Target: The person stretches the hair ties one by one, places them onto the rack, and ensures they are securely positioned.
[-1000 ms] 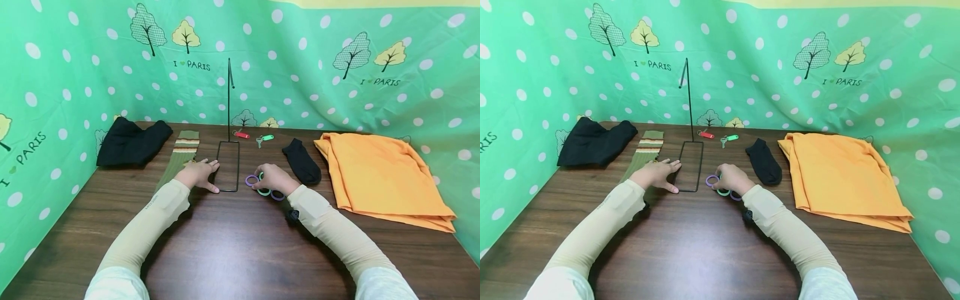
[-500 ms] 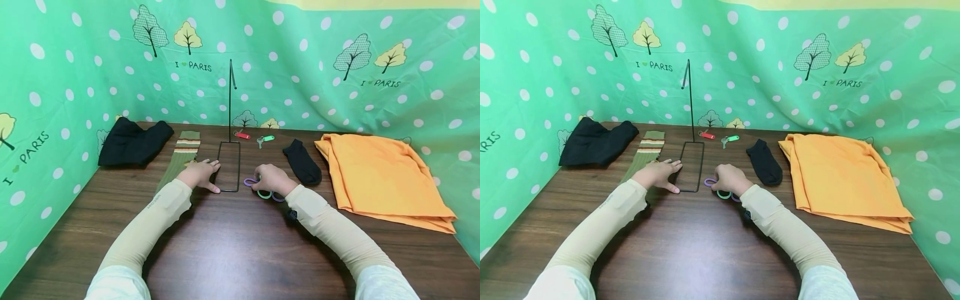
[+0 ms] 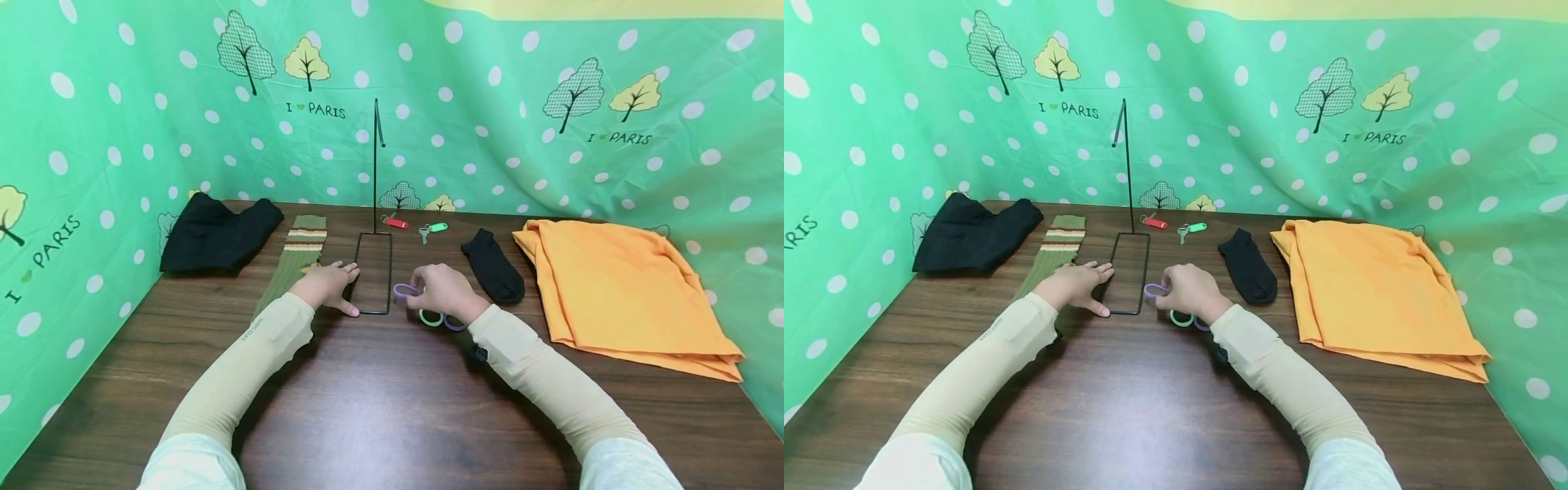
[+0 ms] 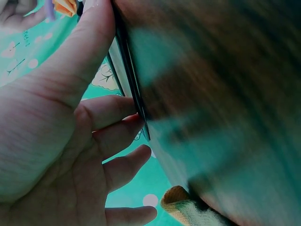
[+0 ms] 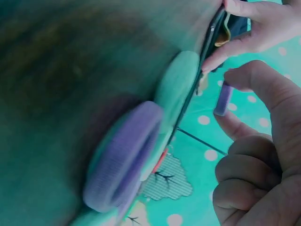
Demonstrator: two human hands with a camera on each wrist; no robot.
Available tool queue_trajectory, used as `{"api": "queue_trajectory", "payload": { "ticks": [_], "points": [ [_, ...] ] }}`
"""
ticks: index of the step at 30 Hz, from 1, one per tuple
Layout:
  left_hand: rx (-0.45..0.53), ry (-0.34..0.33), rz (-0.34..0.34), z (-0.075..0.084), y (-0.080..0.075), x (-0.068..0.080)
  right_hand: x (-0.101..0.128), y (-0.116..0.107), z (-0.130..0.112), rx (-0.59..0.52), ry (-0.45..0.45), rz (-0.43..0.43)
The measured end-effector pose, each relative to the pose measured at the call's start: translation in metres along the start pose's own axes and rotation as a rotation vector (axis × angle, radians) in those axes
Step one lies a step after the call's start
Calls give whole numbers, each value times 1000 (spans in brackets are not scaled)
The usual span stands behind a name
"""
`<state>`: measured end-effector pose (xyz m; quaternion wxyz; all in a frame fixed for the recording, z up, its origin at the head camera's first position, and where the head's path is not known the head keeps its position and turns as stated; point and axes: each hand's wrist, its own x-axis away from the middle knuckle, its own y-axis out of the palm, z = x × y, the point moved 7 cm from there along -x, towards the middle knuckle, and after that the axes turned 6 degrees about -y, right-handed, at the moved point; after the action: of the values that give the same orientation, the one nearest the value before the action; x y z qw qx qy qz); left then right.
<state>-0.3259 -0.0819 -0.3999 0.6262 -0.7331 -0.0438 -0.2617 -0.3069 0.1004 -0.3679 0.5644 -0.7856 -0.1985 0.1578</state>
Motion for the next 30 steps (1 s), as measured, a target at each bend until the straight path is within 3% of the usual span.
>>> {"api": "queue_trajectory", "payload": {
  "ticks": [11, 22, 30],
  "points": [
    [-4, 4, 8, 0, -1, 2, 13, -45, -34, 21, -101, 286],
    [-11, 9, 23, 1, 1, 6, 49, -115, -93, 161, -429, 814],
    [-15, 0, 19, 0, 1, 4, 55, -165, -124, 223, -542, 1028]
  ]
}}
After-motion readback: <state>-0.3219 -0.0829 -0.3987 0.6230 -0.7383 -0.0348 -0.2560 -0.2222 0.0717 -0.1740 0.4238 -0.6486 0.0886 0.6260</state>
